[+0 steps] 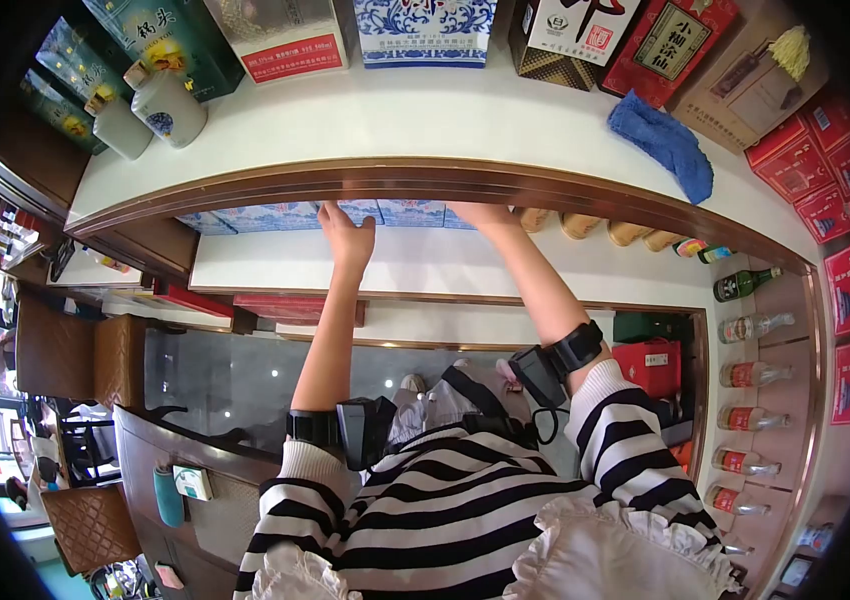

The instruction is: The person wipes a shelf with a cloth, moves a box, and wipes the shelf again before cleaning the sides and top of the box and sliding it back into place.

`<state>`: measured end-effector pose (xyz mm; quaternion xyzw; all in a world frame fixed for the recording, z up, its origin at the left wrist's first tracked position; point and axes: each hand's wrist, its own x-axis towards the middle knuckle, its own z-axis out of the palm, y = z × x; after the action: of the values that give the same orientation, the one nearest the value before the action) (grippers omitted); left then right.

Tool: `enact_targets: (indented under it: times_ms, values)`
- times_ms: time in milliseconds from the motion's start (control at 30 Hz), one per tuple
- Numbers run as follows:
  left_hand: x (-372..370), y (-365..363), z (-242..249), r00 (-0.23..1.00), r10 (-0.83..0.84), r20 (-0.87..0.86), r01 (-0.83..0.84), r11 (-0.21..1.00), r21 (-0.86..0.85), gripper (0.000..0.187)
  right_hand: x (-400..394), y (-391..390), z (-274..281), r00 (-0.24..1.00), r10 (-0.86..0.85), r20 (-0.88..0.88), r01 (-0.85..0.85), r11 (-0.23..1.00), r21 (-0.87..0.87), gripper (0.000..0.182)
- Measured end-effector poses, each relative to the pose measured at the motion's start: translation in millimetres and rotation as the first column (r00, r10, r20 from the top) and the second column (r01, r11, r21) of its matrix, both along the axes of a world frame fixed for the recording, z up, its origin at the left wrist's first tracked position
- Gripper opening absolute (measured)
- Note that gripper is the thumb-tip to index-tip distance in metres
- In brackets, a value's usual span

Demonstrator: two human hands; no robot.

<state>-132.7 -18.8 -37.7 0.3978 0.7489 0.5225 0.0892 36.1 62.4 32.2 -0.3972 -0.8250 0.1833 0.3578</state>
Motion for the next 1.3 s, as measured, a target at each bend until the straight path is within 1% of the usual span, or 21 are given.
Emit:
enact_targets:
  times_ms: [100,167,300,367,433,500,533,567,633,700,767,800,833,900,933,1033,1067,1100,1167,1233,1300]
  values:
    - [-0.6,-3.5,1.4,1.0,-0.012,0.021,0.011,1.0,0.02,0.065,-2.6,2.1,-4.7,0.999,0.037,0.008,-0.036,0.996,-0.083,0.014]
    - [3.8,-6.5,10.9,0.991,-0.059,0.122,0.058,0.998,0.006,0.069,-2.3,2.8,-8.1,0.999,0.037,0.02,-0.035,0.996,-0.084,0.015]
    - [13.5,1.7,14.0,0.988,-0.115,0.102,0.116,0.993,-0.004,0.073,-5.0,2.1,-13.3,1.0,0.009,0.027,-0.009,1.0,0.009,0.013]
    - [21.9,7.0,14.5,0.98,-0.144,-0.14,0.16,0.981,0.113,0.073,-5.7,-2.7,-20.0,0.999,-0.013,0.052,0.013,1.0,0.014,0.014]
    - [30.1,12.5,15.5,0.98,-0.137,-0.148,0.159,0.976,0.149,0.073,-4.0,-8.6,-23.6,0.997,-0.035,0.075,0.034,0.999,0.02,0.016]
    - [35.8,19.3,17.6,0.944,-0.174,-0.28,0.252,0.928,0.274,0.074,-0.8,-15.0,-23.2,0.986,0.017,0.168,-0.038,0.992,0.123,0.023]
    - [41.5,20.9,17.2,0.96,-0.135,-0.244,0.204,0.936,0.286,0.074,1.5,-21.8,-19.6,0.977,0.013,0.213,-0.034,0.995,0.095,0.024]
    - [46.6,23.8,17.1,0.959,-0.139,-0.246,0.209,0.934,0.288,0.074,2.6,-26.4,-21.2,0.977,0.008,0.211,-0.029,0.995,0.097,0.024]
    - [56.2,30.4,14.8,0.946,-0.015,-0.325,0.138,0.922,0.361,0.075,5.0,-31.3,-27.1,0.994,0.004,0.112,-0.032,0.967,0.253,0.031]
    - [63.1,34.7,11.9,0.94,0.032,-0.34,0.092,0.936,0.341,0.073,7.1,-31.6,-33.7,0.991,0.048,0.128,-0.071,0.98,0.184,0.035]
    - [68.3,38.3,8.9,0.935,0.037,-0.353,0.068,0.957,0.283,0.07,6.8,-36.1,-31.8,0.992,0.093,0.087,-0.095,0.995,0.024,0.037]
    - [73.2,38.9,14.9,0.923,0.112,-0.369,-0.004,0.959,0.282,0.056,6.4,-38.8,-29.2,0.994,0.09,0.07,-0.087,0.995,-0.048,0.04]
    - [75.8,38.6,21.1,0.922,0.108,-0.371,0.003,0.958,0.287,0.056,6.1,-38.4,-30.9,0.994,0.083,0.068,-0.08,0.996,-0.042,0.04]
    - [79.1,35.7,34.2,0.983,-0.05,-0.178,0.046,0.999,-0.025,0.039,5.0,-36.8,-35.2,0.986,0.136,0.098,-0.119,0.979,-0.166,0.047]
    - [79.8,40.4,22.8,0.969,0.052,-0.241,-0.035,0.997,0.074,0.032,5.8,-38.0,-31.5,0.982,0.16,0.104,-0.135,0.968,-0.21,0.048]
    - [78.6,42.5,17.0,0.975,0.02,-0.222,-0.023,1.0,-0.011,0.037,6.0,-40.9,-40.2,0.981,0.155,0.119,-0.122,0.961,-0.246,0.047]
    - [78.9,42.0,14.2,0.991,-0.021,-0.134,0.01,0.997,-0.079,0.04,6.9,-40.4,-42.9,0.976,0.165,0.14,-0.124,0.957,-0.263,0.048]
    - [80.4,42.2,10.8,0.991,-0.021,-0.135,0.011,0.997,-0.072,0.04,8.2,-40.7,-43.1,0.977,0.163,0.14,-0.124,0.959,-0.256,0.048]
    - [80.7,45.3,-4.5,0.963,0.092,-0.253,-0.095,0.995,0.001,0.043,9.2,-41.6,-42.8,0.977,0.17,0.129,-0.135,0.96,-0.245,0.05]
    - [81.6,44.2,-0.1,0.97,0.107,-0.22,-0.096,0.993,0.062,0.048,11.2,-42.6,-40.4,0.978,0.162,0.133,-0.128,0.964,-0.232,0.05]
    - [80.4,40.7,5.3,0.98,0.006,-0.199,-0.037,0.988,-0.148,0.055,12.2,-44.5,-40.2,0.982,0.152,0.116,-0.122,0.966,-0.229,0.049]
